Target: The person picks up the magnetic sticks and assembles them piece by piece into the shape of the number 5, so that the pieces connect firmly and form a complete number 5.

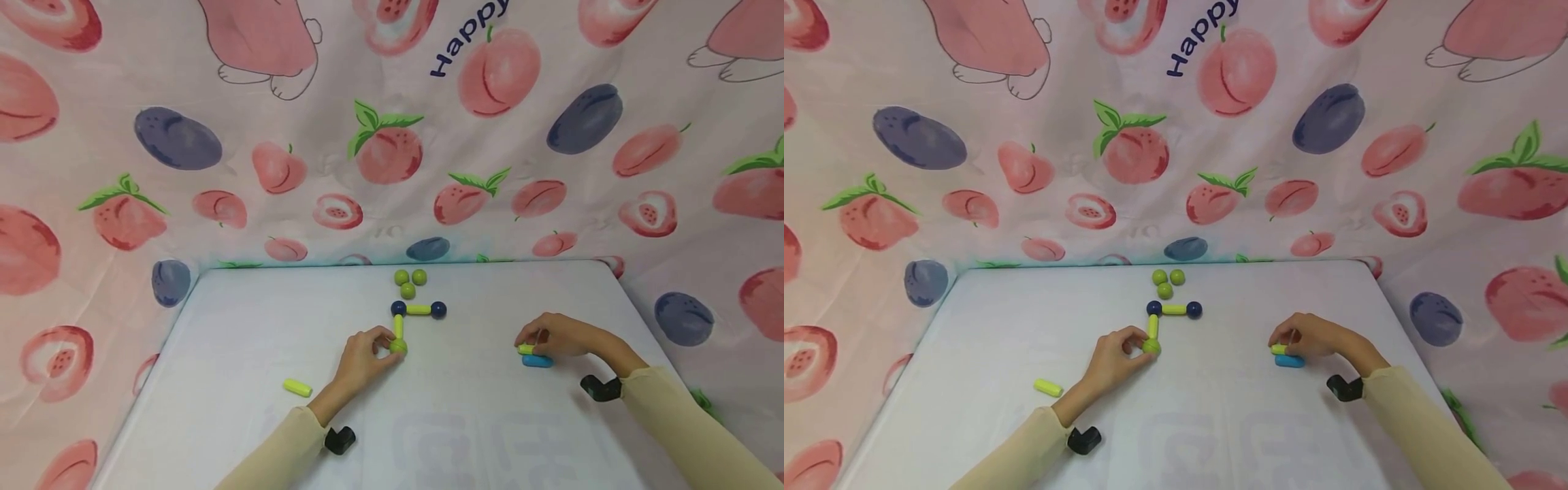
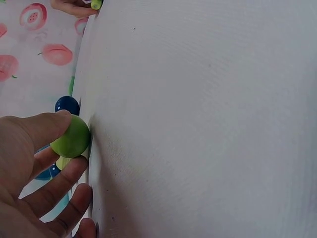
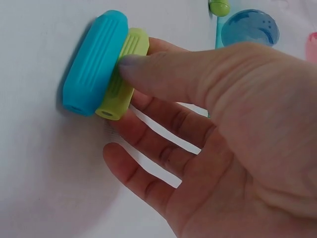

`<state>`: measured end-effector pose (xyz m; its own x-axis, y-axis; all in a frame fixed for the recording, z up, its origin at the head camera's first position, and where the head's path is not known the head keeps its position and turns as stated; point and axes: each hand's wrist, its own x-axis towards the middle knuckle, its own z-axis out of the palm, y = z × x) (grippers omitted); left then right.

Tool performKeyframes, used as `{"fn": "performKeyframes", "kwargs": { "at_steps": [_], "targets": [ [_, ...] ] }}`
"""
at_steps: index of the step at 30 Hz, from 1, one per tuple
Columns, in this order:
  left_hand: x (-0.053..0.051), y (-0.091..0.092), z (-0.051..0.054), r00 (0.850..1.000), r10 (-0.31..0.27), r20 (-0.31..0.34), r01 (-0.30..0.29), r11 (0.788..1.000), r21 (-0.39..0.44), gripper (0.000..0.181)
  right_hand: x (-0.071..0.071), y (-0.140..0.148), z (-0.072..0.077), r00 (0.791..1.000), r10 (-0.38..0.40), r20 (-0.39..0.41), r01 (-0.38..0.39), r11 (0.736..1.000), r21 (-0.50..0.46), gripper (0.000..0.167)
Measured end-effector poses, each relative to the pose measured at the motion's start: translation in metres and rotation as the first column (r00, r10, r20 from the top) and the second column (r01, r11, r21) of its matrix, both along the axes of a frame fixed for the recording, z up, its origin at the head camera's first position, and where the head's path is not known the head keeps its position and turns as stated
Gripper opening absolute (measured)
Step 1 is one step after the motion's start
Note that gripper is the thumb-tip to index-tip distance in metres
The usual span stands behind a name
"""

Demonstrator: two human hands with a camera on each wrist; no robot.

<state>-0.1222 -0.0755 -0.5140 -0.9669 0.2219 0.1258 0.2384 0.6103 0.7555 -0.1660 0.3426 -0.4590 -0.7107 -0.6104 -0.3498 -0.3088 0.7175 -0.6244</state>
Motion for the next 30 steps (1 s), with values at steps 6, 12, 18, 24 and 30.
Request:
{"fn": "performKeyframes", "kwargs": {
  "at_steps": [6,12,18,24,30],
  "targets": [
    [-0.001,-0.002,0.001,1.000,-0.021,-0.001,0.021,1.000,0.001,0.027,0.001,-0.002,0.002,1.000,-0.014,-0.009,0.015,1.000,0.015,0.019],
    [-0.002,-0.003,0.003,0.999,-0.046,0.011,0.046,0.999,0.025,0.026,0.002,-0.005,0.009,0.999,-0.035,-0.005,0.035,0.999,0.031,0.021],
    [-0.002,-0.003,0.000,0.998,-0.059,0.000,0.059,0.998,0.021,0.027,-0.002,-0.011,0.022,0.999,0.001,-0.049,0.000,1.000,0.025,0.024],
    [-0.002,-0.005,0.002,0.998,-0.062,-0.001,0.062,0.998,0.020,0.026,-0.010,-0.021,0.039,0.996,0.030,-0.084,-0.033,0.999,-0.038,0.022],
    [-0.004,-0.006,0.003,0.998,-0.066,0.008,0.066,0.998,0.008,0.026,-0.018,-0.030,0.049,0.992,0.015,-0.123,-0.029,0.993,-0.118,0.020]
  ]
}}
